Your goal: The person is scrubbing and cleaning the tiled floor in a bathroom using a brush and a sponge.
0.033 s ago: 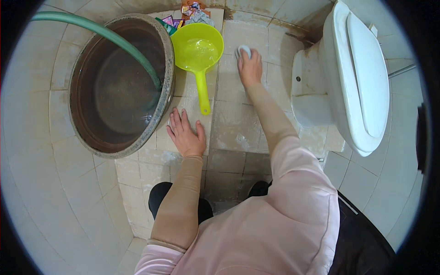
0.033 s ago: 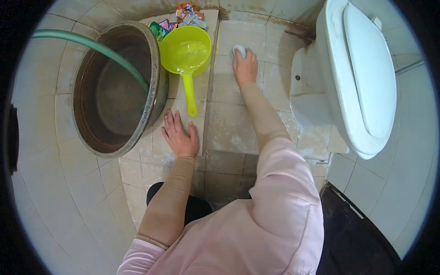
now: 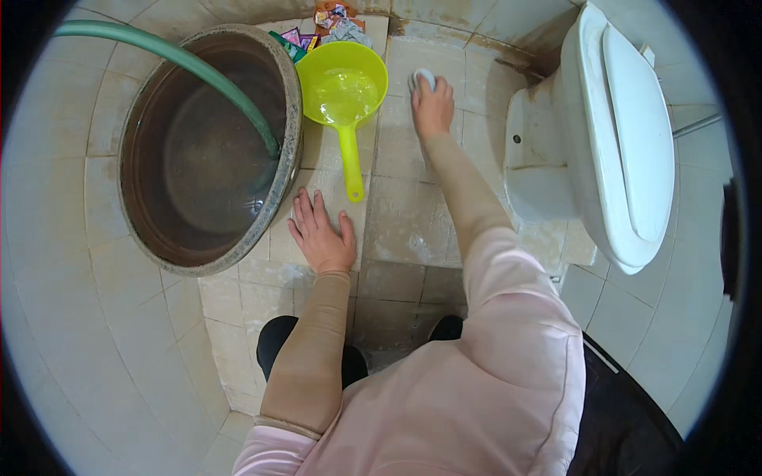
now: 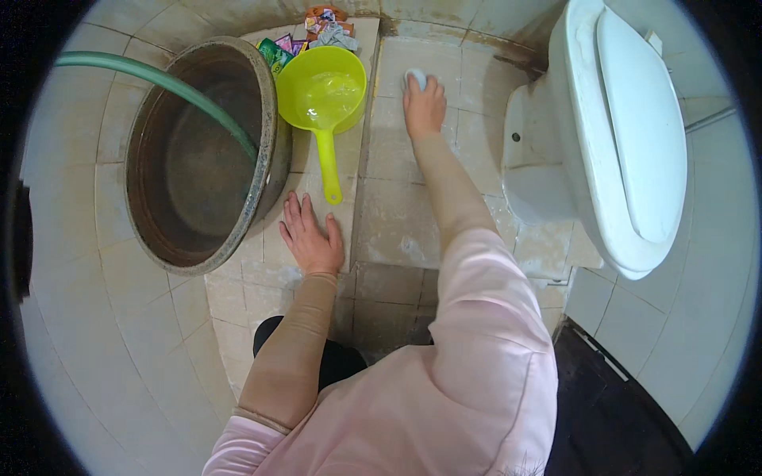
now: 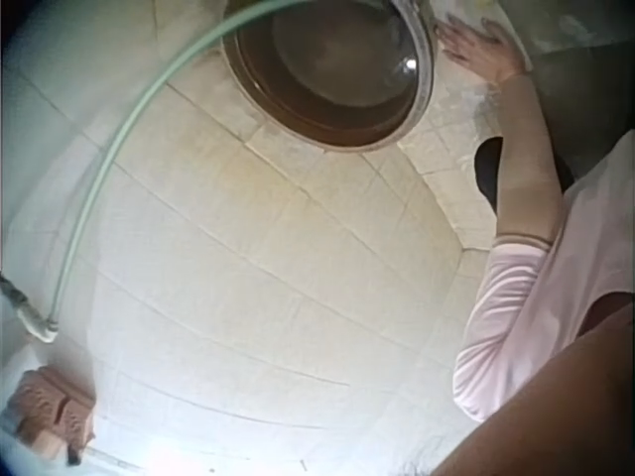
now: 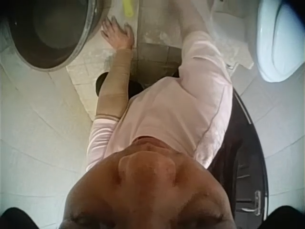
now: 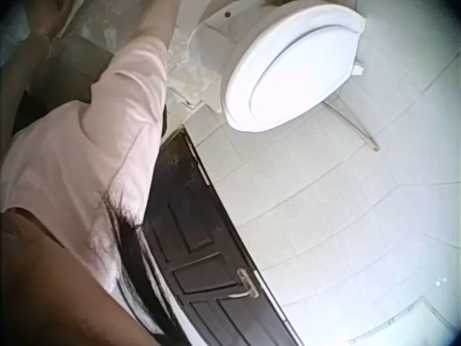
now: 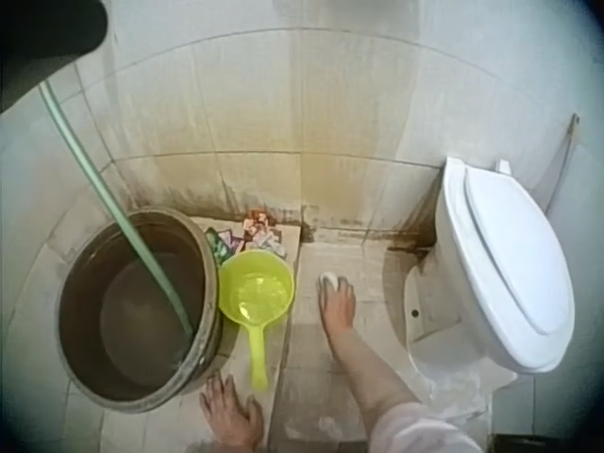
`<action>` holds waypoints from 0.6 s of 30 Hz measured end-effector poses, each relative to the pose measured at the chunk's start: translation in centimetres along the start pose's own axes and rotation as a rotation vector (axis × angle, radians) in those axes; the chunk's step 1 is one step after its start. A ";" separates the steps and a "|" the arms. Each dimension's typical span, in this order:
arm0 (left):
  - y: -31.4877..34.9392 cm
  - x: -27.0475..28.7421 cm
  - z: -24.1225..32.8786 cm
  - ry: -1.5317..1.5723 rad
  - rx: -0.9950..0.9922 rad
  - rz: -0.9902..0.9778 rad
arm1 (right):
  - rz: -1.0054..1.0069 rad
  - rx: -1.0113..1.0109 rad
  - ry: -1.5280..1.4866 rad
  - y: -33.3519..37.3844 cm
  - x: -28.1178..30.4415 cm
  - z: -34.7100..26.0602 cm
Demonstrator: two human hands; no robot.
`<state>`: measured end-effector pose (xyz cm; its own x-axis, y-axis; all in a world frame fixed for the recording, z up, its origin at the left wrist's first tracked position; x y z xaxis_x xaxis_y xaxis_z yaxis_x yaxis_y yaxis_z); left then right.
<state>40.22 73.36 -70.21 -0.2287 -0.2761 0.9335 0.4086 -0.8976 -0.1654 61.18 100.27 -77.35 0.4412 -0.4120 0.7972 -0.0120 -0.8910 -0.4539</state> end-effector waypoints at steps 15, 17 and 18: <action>-0.5 -1.2 -0.6 -0.042 0.037 -0.089 | 0.039 -0.176 0.311 -8.3 -3.1 13.1; -0.5 -1.1 -1.1 -0.050 0.057 -0.084 | 0.046 -0.353 0.111 -7.8 0.3 18.3; -0.5 -1.0 -0.9 -0.041 0.033 -0.082 | 0.055 -0.414 0.245 -7.6 1.1 19.4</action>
<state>39.46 73.74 -71.39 -0.2265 -0.1872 0.9558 0.4190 -0.9046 -0.0779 79.17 110.31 -80.68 0.2060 -0.4491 0.8694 -0.4078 -0.8470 -0.3409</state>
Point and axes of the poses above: each hand's wrist, its own y-axis away from the middle knuckle, its own x-axis out of the back of the hand, z = x × y, the point moved 9 cm from there along -y, towards the middle knuckle, and after that the axes turned 7 degrees about z, right-handed, at the moved point
